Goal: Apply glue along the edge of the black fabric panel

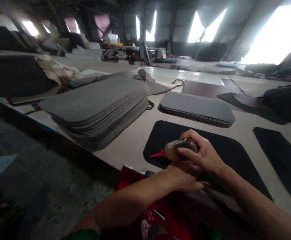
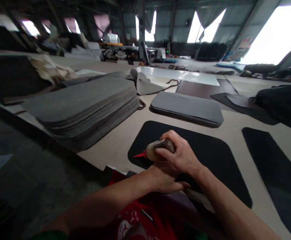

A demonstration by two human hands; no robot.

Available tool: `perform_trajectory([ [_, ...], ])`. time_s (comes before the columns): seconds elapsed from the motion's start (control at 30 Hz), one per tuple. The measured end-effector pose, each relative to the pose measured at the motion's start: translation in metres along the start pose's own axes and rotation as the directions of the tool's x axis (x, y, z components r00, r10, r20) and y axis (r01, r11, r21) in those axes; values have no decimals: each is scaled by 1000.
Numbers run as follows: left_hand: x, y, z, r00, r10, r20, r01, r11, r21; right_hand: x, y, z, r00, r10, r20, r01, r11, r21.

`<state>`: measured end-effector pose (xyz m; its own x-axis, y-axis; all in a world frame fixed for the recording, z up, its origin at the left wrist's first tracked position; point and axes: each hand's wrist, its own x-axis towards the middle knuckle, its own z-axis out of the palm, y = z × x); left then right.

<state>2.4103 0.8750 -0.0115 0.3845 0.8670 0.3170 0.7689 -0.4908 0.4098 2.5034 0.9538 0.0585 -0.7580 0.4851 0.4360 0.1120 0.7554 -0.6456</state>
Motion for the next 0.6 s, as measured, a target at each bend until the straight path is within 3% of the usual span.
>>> perform_trajectory([
  [0.1, 0, 0, 1, 999, -23, 38, 23, 1000, -12, 1, -2, 1, 998, -59, -2, 59, 998, -9],
  [0.27, 2, -1, 6, 999, -37, 10, 37, 998, 48, 5, -9, -1, 989, -138, 51, 142, 986, -83],
  [0.6, 2, 2, -6, 994, 105, -24, -94, 954, 284, 21, -30, -5, 948, -269, 173, 298, 939, -174],
])
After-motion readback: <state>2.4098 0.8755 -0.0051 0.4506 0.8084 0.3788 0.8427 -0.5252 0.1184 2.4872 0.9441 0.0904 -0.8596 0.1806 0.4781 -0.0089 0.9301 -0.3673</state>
